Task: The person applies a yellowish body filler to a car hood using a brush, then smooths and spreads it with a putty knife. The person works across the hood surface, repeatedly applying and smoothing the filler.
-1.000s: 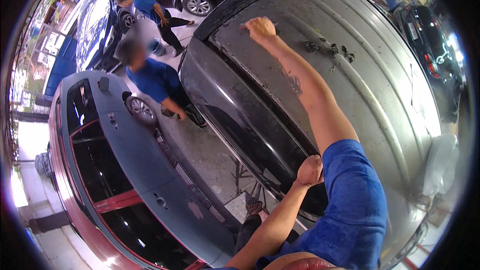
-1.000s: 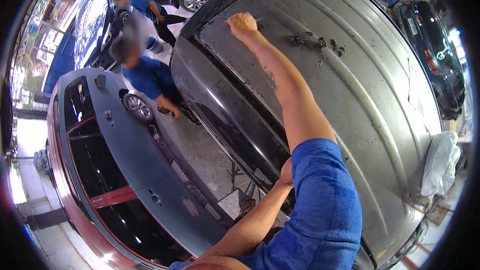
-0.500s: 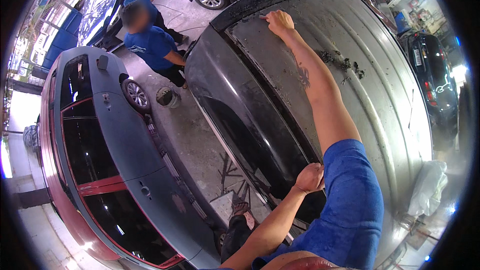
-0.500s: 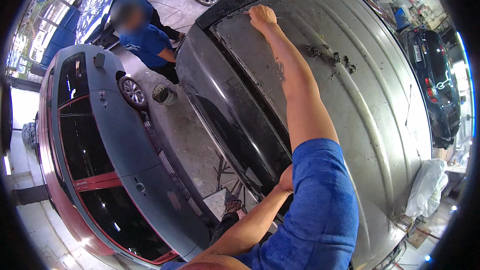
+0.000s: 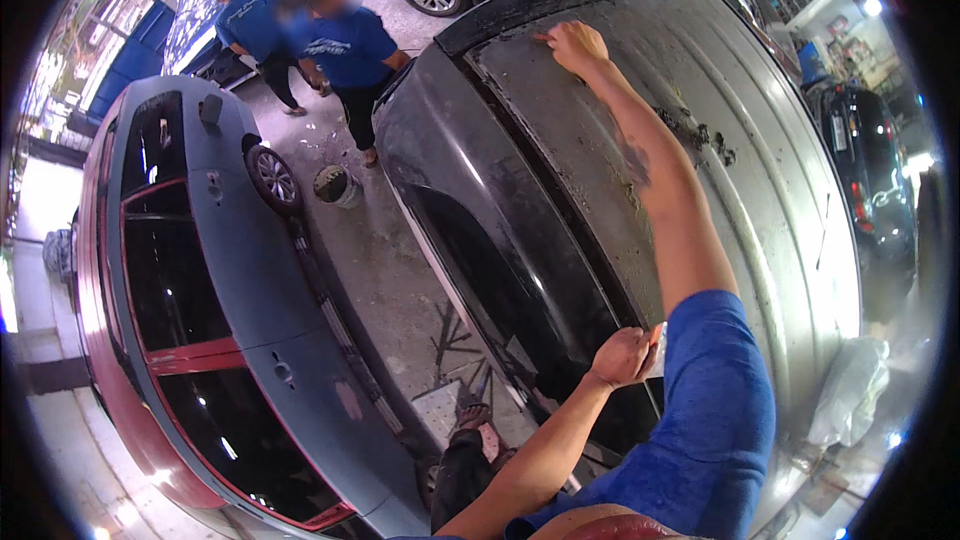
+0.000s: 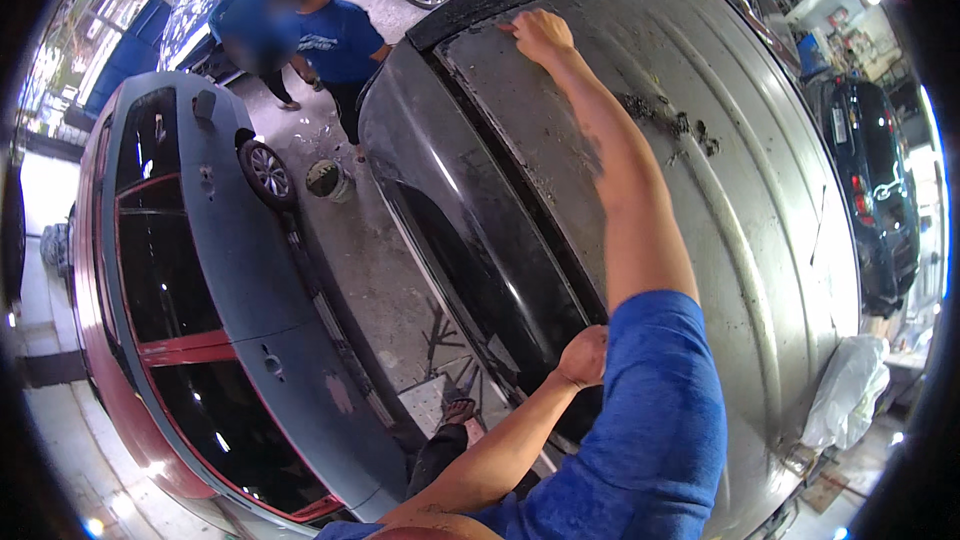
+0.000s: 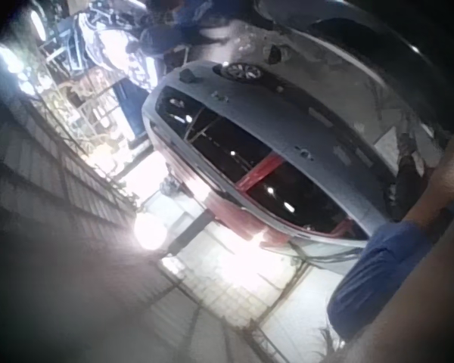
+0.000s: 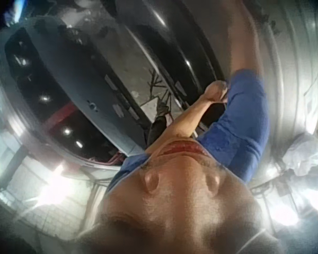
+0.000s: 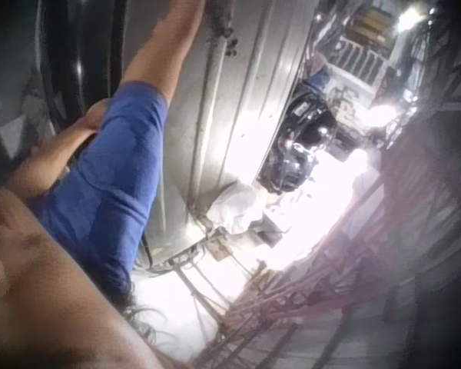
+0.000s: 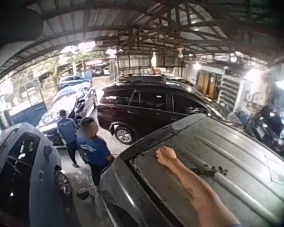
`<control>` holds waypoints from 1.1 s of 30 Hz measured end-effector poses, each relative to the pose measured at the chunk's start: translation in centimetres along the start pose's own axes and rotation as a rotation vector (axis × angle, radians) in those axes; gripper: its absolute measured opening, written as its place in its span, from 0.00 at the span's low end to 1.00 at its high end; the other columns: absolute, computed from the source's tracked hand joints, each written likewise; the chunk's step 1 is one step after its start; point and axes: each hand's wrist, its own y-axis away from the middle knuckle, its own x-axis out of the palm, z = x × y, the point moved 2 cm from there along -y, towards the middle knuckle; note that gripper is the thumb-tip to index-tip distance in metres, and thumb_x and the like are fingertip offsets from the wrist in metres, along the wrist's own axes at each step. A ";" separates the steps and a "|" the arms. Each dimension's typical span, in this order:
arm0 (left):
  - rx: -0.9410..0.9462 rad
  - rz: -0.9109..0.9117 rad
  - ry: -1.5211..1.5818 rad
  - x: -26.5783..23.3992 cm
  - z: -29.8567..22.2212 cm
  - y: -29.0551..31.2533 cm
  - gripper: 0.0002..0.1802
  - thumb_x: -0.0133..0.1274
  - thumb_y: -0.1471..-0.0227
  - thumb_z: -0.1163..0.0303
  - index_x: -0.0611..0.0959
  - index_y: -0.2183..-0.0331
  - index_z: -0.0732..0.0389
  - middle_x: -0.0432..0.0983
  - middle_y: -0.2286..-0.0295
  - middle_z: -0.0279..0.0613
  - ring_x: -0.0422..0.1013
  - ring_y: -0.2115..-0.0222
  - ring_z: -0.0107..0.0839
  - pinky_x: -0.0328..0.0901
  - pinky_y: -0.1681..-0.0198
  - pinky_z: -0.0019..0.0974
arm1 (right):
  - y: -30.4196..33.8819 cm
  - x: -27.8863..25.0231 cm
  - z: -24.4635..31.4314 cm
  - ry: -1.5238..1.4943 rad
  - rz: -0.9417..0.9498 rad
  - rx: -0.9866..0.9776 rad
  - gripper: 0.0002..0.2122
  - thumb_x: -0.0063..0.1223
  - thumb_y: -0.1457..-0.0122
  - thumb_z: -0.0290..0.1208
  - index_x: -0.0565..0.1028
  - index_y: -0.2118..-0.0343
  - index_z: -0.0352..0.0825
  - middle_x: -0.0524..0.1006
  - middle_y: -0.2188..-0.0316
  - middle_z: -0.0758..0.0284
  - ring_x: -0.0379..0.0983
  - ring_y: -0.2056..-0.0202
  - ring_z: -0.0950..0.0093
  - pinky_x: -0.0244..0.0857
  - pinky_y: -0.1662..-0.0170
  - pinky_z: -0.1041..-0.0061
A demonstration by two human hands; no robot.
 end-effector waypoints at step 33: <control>-0.061 0.035 0.008 0.6 0.0 0.4 0.17 0.48 0.48 0.66 0.73 0.58 0.65 0.68 0.81 0.48 0.67 0.78 0.46 0.62 0.72 0.47 | 5.2 -0.2 4.2 0.077 -0.019 0.032 0.05 0.52 0.49 0.29 0.80 0.72 0.39 0.79 0.73 0.57 0.76 0.67 0.56 0.70 0.63 0.58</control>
